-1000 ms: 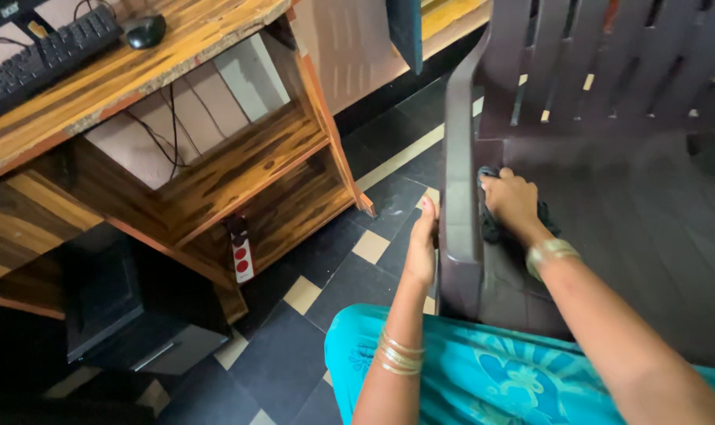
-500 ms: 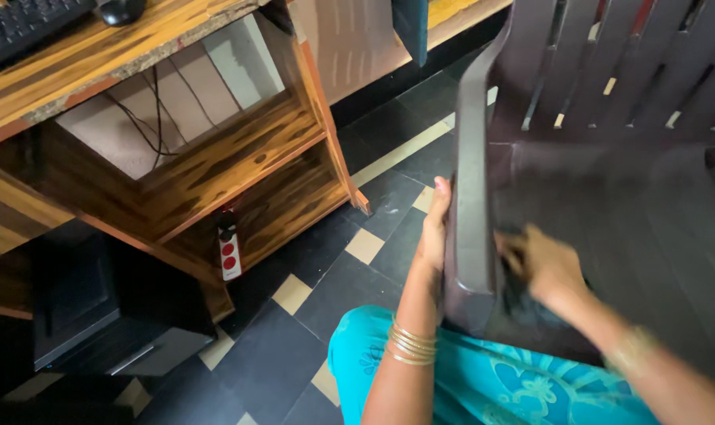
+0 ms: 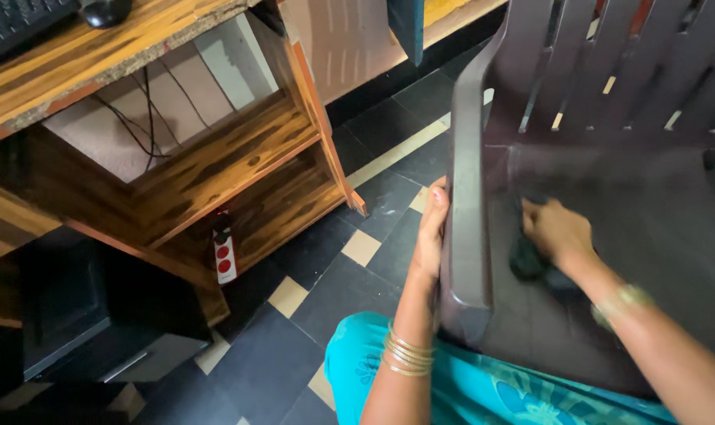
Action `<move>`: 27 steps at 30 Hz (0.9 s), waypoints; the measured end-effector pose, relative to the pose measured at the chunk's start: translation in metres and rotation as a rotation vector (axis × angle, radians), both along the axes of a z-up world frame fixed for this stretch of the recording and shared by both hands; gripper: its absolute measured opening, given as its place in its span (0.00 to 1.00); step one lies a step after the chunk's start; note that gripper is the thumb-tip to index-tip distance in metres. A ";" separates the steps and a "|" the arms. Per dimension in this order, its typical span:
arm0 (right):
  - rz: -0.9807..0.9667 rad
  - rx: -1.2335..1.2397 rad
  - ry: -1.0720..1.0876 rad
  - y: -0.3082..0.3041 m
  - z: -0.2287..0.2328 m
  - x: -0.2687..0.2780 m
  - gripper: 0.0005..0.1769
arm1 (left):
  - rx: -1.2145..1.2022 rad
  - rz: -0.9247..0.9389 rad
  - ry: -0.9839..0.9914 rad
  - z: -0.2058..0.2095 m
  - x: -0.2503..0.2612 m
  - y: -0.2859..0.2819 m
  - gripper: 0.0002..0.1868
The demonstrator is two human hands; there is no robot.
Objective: The person wipes a dark plastic chair with a cloth, cleaning the backrest, seat, and armrests. They reposition the chair to access different sides and continue wiping until the entire surface is covered.
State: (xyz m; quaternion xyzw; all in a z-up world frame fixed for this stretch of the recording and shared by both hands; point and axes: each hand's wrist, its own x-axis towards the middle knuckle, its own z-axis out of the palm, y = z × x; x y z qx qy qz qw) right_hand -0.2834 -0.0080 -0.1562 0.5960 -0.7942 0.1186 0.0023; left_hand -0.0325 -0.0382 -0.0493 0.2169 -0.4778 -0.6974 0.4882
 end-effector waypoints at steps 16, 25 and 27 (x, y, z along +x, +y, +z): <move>-0.054 -0.154 0.062 -0.099 -0.047 -0.041 0.17 | 0.052 -0.111 0.126 -0.003 -0.004 -0.007 0.34; -0.435 0.031 0.424 0.051 -0.038 -0.236 0.19 | -0.275 0.151 -0.066 0.027 0.012 0.002 0.47; -0.617 0.112 0.489 0.047 -0.040 -0.250 0.16 | -0.352 0.112 -0.041 0.035 0.012 0.011 0.45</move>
